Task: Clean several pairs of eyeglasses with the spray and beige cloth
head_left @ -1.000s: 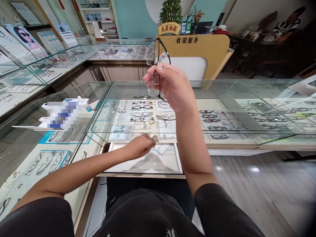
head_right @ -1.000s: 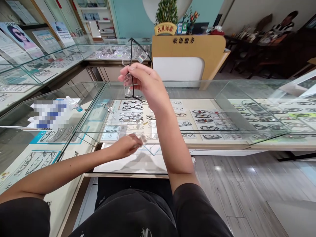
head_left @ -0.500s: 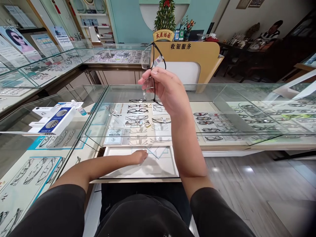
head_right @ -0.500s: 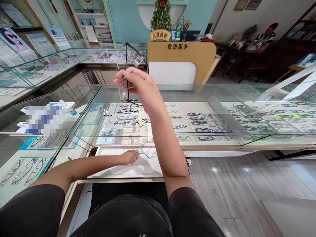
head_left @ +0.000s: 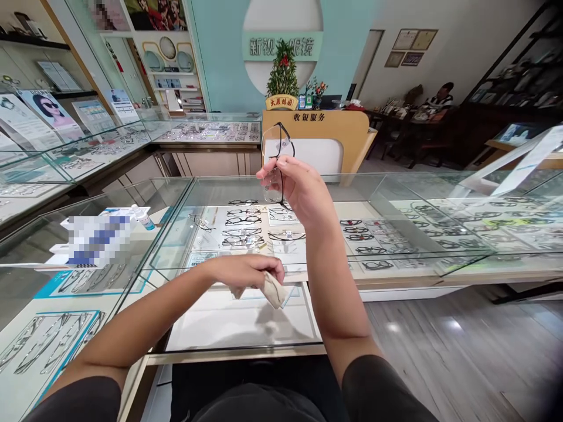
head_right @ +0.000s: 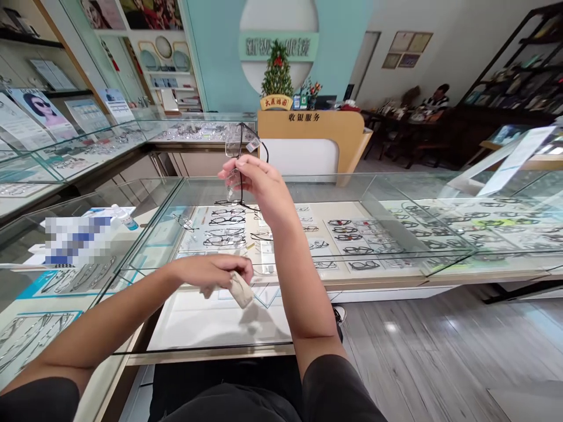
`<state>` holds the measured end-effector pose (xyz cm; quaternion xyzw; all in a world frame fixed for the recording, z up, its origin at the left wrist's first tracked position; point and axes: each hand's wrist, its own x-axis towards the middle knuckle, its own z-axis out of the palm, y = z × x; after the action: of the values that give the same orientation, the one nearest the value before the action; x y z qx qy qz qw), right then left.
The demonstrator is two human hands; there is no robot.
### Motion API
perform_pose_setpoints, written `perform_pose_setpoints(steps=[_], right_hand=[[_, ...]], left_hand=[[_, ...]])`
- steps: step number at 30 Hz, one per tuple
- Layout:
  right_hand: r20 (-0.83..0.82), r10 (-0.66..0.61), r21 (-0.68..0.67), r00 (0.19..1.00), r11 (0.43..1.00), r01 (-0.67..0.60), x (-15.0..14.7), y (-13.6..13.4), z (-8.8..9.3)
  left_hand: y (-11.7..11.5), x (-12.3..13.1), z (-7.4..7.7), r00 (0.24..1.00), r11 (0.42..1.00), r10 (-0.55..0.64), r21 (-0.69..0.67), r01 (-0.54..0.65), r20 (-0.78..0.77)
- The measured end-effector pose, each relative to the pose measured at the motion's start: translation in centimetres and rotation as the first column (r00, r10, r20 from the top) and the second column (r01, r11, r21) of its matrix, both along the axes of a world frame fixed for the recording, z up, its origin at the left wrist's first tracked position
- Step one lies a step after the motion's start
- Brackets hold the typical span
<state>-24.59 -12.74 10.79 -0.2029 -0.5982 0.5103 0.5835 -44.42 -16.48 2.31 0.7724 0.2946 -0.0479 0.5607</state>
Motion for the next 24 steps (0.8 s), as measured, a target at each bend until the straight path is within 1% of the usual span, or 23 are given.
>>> perform_pose_setpoints(steps=[1, 2, 3, 4, 5, 6, 7, 9, 10, 11, 12, 13, 14, 15, 17, 18, 19, 20, 22, 24], right_hand=[[-0.007, -0.003, 0.002, 1.0, 1.0, 0.003, 0.1, -0.1, 0.0], [-0.015, -0.003, 0.004, 1.0, 1.0, 0.003, 0.2, -0.1, 0.1], [-0.023, -0.004, 0.006, 1.0, 1.0, 0.004, 0.3, -0.2, 0.1], [-0.031, -0.004, 0.007, 1.0, 1.0, 0.004, 0.3, -0.3, 0.1], [-0.036, -0.006, 0.008, 0.999, 1.0, 0.006, 0.4, -0.4, 0.1], [-0.038, -0.009, 0.008, 0.999, 1.0, 0.01, 0.4, -0.5, 0.2], [-0.038, -0.014, 0.007, 0.999, 1.0, 0.015, 0.5, -0.6, 0.2], [-0.031, -0.023, 0.004, 0.999, 1.0, 0.023, 0.6, -0.8, 0.4], [-0.03, -0.023, 0.002, 0.999, 1.0, 0.023, 0.6, -1.0, 0.4], [-0.033, -0.021, 0.002, 0.999, 1.0, 0.021, 0.6, -1.1, 0.5], [-0.037, -0.017, 0.001, 0.999, 1.0, 0.017, 0.5, -1.2, 0.5], [-0.041, -0.014, 0.001, 0.999, 1.0, 0.014, 0.5, -1.3, 0.5], [-0.044, -0.012, 0.0, 0.999, 1.0, 0.012, 0.4, -1.4, 0.5], [-0.043, -0.01, -0.001, 0.999, 1.0, 0.01, 0.2, -1.5, 0.4], [-0.033, -0.006, -0.004, 0.999, 1.0, 0.006, -0.1, -1.6, 0.3], [-0.028, -0.004, -0.008, 1.0, 1.0, 0.003, -0.3, -1.7, 0.3], [-0.025, -0.001, -0.011, 1.0, 1.0, 0.0, -0.5, -1.7, 0.2], [-0.022, 0.002, -0.014, 1.0, 1.0, -0.002, -0.7, -1.8, 0.2], [-0.014, 0.001, -0.016, 1.0, 1.0, -0.001, -1.1, -1.8, 0.1], [-0.004, -0.01, -0.013, 1.0, 1.0, 0.01, -1.6, -1.7, -0.1]], left_hand=[[-0.1, -0.9, 2.6, 0.989, 0.997, 0.031, 0.063, -0.04, 0.146], [-0.3, -1.8, 4.9, 0.958, 0.987, 0.046, 0.133, -0.086, 0.283], [-0.4, -2.6, 6.7, 0.918, 0.972, 0.078, 0.176, -0.157, 0.388], [-0.5, -3.2, 8.1, 0.872, 0.949, 0.136, 0.191, -0.25, 0.47], [-0.5, -3.7, 9.0, 0.817, 0.916, 0.195, 0.198, -0.35, 0.543], [-0.4, -4.0, 9.5, 0.748, 0.865, 0.261, 0.196, -0.462, 0.61], [-0.2, -4.2, 9.7, 0.662, 0.796, 0.322, 0.185, -0.576, 0.677], [0.5, -4.0, 9.4, 0.46, 0.621, 0.397, 0.137, -0.772, 0.794], [0.9, -3.8, 9.1, 0.365, 0.536, 0.411, 0.103, -0.838, 0.835], [1.3, -3.5, 8.7, 0.291, 0.469, 0.417, 0.071, -0.881, 0.861], [1.6, -3.2, 8.4, 0.247, 0.425, 0.418, 0.052, -0.904, 0.874], [1.8, -2.9, 8.1, 0.234, 0.396, 0.417, 0.057, -0.916, 0.878], [1.9, -2.7, 7.8, 0.238, 0.367, 0.412, 0.079, -0.927, 0.88], [1.9, -2.5, 7.6, 0.248, 0.327, 0.403, 0.115, -0.938, 0.881], [1.7, -2.2, 7.3, 0.275, 0.226, 0.388, 0.199, -0.954, 0.88], [1.5, -2.2, 7.2, 0.287, 0.187, 0.388, 0.229, -0.955, 0.876], [1.4, -2.1, 7.1, 0.298, 0.174, 0.394, 0.248, -0.953, 0.869], [1.2, -2.0, 7.1, 0.311, 0.188, 0.405, 0.255, -0.949, 0.86], [1.0, -1.9, 7.0, 0.324, 0.249, 0.43, 0.234, -0.94, 0.843], [1.0, -1.7, 6.9, 0.305, 0.295, 0.451, 0.182, -0.938, 0.839]])
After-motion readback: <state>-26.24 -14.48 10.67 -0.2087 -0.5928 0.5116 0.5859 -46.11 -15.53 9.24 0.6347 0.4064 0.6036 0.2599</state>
